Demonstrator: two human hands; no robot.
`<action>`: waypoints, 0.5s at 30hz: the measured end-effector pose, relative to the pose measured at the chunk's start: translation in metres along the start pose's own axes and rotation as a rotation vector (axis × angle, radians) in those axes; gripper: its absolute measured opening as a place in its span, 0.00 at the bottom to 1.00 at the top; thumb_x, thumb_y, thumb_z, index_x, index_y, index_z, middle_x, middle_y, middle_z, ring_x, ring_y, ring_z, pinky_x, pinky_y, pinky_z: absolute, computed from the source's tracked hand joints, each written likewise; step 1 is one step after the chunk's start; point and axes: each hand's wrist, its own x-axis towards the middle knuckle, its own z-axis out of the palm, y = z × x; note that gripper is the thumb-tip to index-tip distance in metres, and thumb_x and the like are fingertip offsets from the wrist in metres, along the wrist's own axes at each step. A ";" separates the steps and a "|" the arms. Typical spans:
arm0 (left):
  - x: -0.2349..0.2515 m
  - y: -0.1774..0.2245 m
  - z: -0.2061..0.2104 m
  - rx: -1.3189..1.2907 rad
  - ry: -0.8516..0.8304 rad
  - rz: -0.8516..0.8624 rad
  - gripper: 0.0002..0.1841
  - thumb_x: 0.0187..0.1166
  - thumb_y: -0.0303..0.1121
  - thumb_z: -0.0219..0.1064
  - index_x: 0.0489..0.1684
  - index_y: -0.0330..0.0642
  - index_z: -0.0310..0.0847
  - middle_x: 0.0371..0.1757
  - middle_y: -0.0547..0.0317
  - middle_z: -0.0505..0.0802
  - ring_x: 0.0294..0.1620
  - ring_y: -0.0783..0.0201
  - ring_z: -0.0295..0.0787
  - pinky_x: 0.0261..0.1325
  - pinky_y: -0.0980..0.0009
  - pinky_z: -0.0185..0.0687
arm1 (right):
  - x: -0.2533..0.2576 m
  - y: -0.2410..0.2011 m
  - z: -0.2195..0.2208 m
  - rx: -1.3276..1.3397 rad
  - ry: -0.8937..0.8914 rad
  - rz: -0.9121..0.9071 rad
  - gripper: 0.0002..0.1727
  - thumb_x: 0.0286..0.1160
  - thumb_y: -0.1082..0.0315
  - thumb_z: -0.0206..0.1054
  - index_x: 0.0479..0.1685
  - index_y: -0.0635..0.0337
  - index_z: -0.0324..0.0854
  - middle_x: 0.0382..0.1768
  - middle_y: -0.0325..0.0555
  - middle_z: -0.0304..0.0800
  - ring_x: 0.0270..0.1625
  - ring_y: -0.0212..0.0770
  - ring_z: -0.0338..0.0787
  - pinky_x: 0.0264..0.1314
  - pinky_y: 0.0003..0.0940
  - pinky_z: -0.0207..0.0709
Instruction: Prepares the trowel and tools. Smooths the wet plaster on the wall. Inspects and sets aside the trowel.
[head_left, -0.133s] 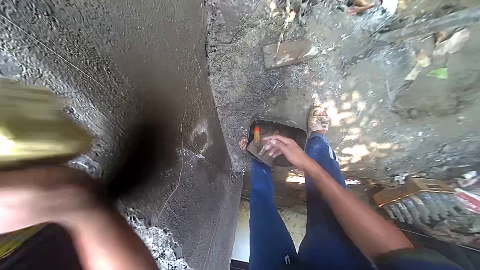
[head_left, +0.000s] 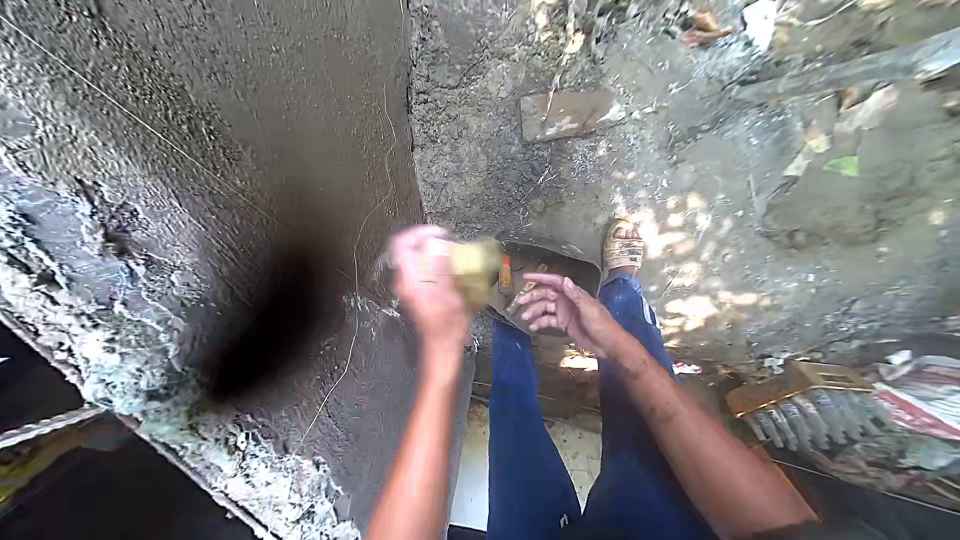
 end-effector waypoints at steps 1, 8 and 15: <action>-0.025 -0.036 0.048 -0.048 -0.108 -0.150 0.19 0.94 0.42 0.48 0.67 0.38 0.75 0.53 0.53 0.90 0.48 0.61 0.90 0.52 0.58 0.90 | 0.001 0.008 -0.007 0.078 0.033 0.043 0.48 0.80 0.25 0.49 0.87 0.54 0.62 0.69 0.58 0.85 0.63 0.57 0.90 0.62 0.58 0.86; -0.120 -0.195 0.212 0.069 -0.508 -0.542 0.27 0.89 0.38 0.54 0.83 0.32 0.68 0.82 0.36 0.76 0.84 0.46 0.70 0.87 0.52 0.66 | 0.069 0.120 -0.131 -0.387 0.766 0.341 0.26 0.90 0.52 0.59 0.75 0.63 0.75 0.58 0.58 0.89 0.54 0.48 0.93 0.55 0.47 0.90; -0.130 -0.277 0.245 0.682 -0.797 -0.392 0.39 0.79 0.31 0.67 0.94 0.43 0.53 0.90 0.45 0.67 0.86 0.46 0.68 0.77 0.54 0.79 | 0.180 0.216 -0.213 -1.247 0.578 0.606 0.30 0.90 0.55 0.56 0.77 0.73 0.74 0.75 0.78 0.75 0.81 0.74 0.73 0.82 0.71 0.62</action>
